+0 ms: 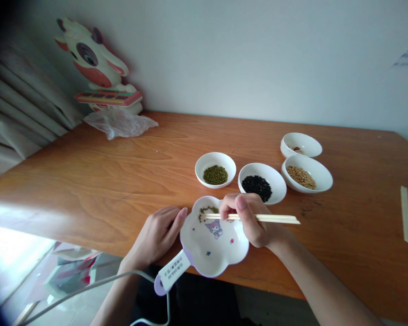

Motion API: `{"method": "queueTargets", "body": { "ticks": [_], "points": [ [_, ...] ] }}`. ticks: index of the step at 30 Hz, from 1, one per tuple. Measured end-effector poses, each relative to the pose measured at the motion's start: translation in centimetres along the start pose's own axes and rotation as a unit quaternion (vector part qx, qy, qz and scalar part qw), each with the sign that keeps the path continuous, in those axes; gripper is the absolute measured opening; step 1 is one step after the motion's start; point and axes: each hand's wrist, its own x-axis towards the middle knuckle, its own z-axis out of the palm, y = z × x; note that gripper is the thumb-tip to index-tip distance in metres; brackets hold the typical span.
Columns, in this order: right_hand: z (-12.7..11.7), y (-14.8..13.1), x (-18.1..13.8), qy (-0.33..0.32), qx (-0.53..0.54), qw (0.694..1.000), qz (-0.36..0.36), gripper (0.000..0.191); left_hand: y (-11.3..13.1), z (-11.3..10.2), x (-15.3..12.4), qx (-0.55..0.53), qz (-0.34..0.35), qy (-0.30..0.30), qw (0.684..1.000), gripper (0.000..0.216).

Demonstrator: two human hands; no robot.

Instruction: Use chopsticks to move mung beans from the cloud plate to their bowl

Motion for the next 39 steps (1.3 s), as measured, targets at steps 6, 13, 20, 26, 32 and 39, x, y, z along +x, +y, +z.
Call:
{"method": "queueTargets", "body": {
  "ticks": [6, 13, 20, 26, 32, 39],
  "points": [
    [0.1, 0.1, -0.1, 0.0, 0.001, 1.0, 0.001, 0.08, 0.0, -0.1, 0.0, -0.002, 0.002, -0.003, 1.0, 0.045],
    [0.2, 0.0, -0.1, -0.002, -0.005, 1.0, -0.003, 0.078, -0.1, 0.0, -0.1, -0.003, 0.001, -0.005, 1.0, 0.044],
    [0.2, 0.2, 0.0, 0.013, 0.007, 1.0, -0.007, 0.075, 0.0, 0.0, 0.1, 0.001, 0.002, -0.004, 1.0, 0.045],
    [-0.2, 0.0, -0.2, 0.06, 0.033, 0.998, 0.0, 0.083, 0.1, -0.1, 0.1, 0.001, 0.005, -0.004, 1.0, 0.046],
    [-1.6, -1.4, 1.3, 0.272, 0.109, 0.956, -0.018, 0.082, 0.1, -0.1, 0.0, 0.011, 0.011, -0.005, 1.0, 0.045],
    [-1.9, -1.4, 1.2, 0.197, 0.082, 0.977, 0.03, 0.087, 0.2, -0.1, 0.0, 0.009, 0.012, -0.001, 1.0, 0.045]
  ]
}}
